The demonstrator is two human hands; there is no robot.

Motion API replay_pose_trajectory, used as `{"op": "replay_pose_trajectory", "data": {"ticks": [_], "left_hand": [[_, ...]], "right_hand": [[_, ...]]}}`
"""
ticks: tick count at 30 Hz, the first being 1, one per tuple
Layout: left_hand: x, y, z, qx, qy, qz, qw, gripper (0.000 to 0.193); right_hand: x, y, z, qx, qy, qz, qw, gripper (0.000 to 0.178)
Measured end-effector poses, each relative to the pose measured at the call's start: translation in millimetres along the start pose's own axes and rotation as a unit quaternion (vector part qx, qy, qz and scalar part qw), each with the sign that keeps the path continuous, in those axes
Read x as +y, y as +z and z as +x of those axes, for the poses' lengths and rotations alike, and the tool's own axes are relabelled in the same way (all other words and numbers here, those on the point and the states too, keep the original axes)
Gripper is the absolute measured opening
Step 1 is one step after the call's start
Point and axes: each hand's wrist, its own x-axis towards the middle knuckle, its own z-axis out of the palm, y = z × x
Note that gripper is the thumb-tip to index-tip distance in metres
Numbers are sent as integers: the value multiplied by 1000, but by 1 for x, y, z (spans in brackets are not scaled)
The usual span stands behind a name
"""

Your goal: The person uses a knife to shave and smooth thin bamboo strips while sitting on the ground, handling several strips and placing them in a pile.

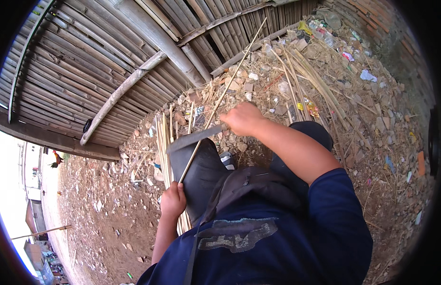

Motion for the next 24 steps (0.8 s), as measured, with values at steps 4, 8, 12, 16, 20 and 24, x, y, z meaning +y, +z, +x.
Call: {"op": "replay_pose_trajectory", "data": {"ticks": [4,8,12,16,20,24], "left_hand": [[4,-4,-4,-3,-12,14,1000,30],[5,-5,4,-13,-23,14,1000,32],[-10,-2,-6,-18,-22,7,1000,36],[-14,-13,-8,-60,-39,30,997,44],[-10,-9,-11,-41,-35,2,999,44],[-2,-1,-11,-13,-33,1,999,44]], "right_hand": [[-2,3,2,-45,33,-19,998,14],[47,19,12,38,119,-27,992,27],[31,6,3,38,113,30,992,30],[37,5,-2,68,109,5,992,27],[29,5,-1,42,87,20,995,28],[-10,12,7,-8,-11,-11,1000,30]]}}
